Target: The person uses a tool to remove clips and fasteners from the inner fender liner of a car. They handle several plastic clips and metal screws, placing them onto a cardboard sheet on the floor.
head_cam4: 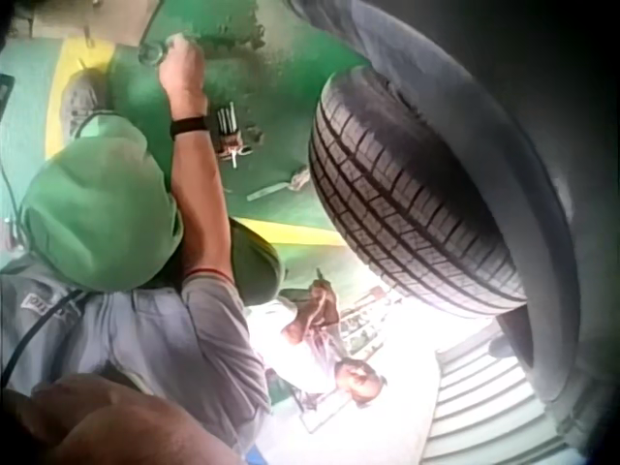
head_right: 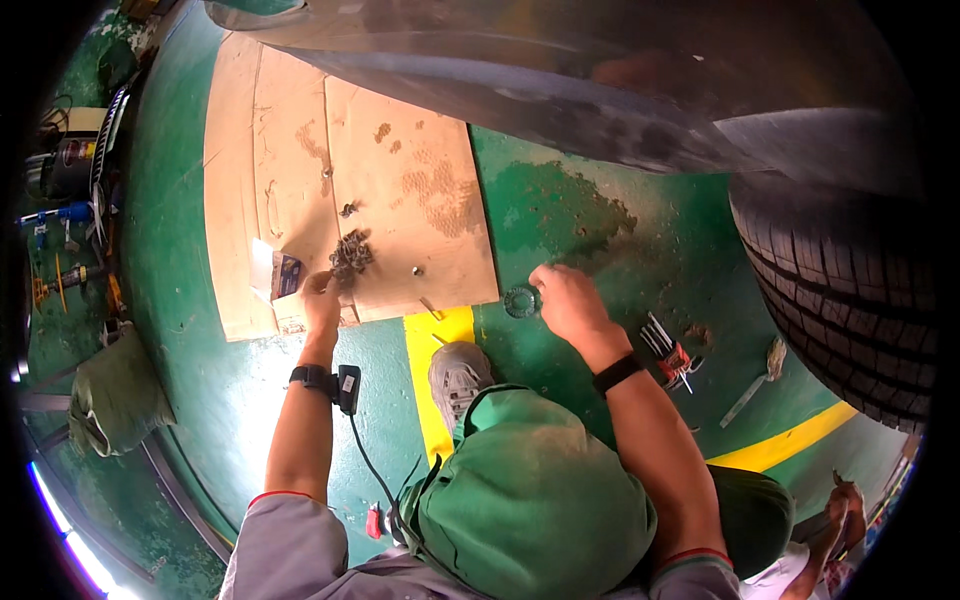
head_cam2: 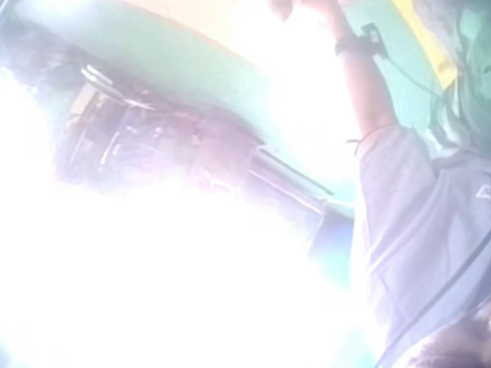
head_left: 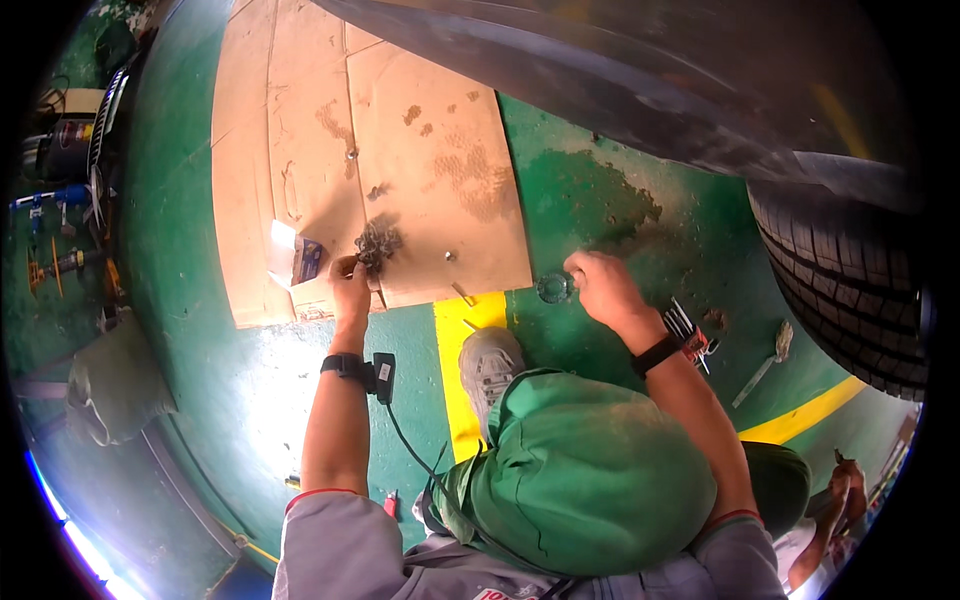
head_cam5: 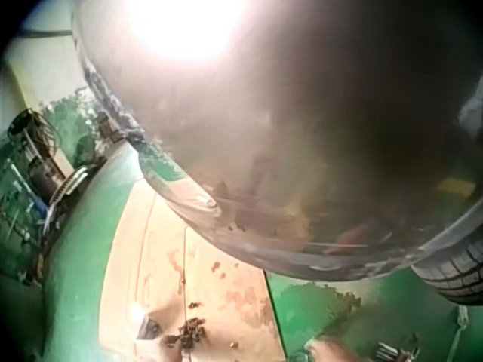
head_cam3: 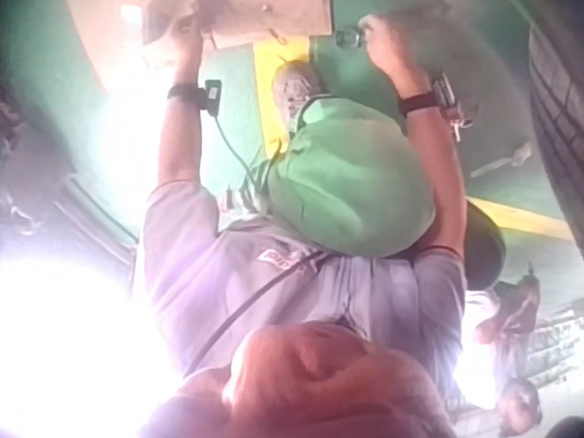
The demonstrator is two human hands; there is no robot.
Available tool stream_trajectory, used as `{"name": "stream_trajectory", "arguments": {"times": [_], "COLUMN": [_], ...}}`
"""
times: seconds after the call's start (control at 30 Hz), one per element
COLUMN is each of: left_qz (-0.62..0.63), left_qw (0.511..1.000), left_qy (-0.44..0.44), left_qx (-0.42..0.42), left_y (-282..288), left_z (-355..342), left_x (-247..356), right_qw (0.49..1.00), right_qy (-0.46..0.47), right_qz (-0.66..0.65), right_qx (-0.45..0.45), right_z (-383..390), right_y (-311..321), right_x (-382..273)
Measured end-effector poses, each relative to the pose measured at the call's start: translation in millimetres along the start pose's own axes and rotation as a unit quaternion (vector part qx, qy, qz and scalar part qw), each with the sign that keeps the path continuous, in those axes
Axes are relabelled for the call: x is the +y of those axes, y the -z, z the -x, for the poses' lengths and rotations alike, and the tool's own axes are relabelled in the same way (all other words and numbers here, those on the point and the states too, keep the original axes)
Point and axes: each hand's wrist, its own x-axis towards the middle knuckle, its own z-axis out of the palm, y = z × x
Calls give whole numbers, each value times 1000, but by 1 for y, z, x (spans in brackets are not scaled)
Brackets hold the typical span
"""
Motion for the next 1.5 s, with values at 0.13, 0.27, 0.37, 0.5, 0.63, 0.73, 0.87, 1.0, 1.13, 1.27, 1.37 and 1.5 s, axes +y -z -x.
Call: {"name": "stream_trajectory", "arguments": {"times": [0.13,0.27,0.37,0.5,0.63,0.73,0.87,1.0,1.13,1.27,1.37,1.5], "left_qz": [30,37,22,69,187,325,468,528,525,625,727,752], "left_qw": [999,988,988,985,964,924,849,811,808,703,583,556], "left_qy": [34,152,152,153,186,178,161,160,194,276,299,266], "left_qx": [2,-21,-21,-38,-33,-95,-184,-196,-187,-198,-207,-235], "left_y": [0,-4,5,16,19,33,41,39,39,30,25,18], "left_z": [-9,-11,-17,-23,0,14,30,34,33,31,30,34], "left_x": [-6,21,23,22,64,87,114,117,99,85,80,81], "right_qw": [1000,1000,1000,999,997,996,997,996,996,995,995,994], "right_qy": [0,-5,16,5,-40,-53,-44,-49,-54,-58,-66,-76], "right_qz": [3,-1,-16,-51,-60,-72,-65,-66,-62,-69,-68,-58], "right_qx": [-12,-13,-9,4,2,-4,-24,-35,-36,-33,-43,-44], "right_z": [1,4,2,0,1,-4,-7,-7,-5,-4,-6,-7], "right_y": [-6,-7,-9,-12,-5,-3,-3,-5,-9,-13,-13,-12], "right_x": [-1,6,3,5,6,-7,-24,-31,-23,-17,-22,-23]}}
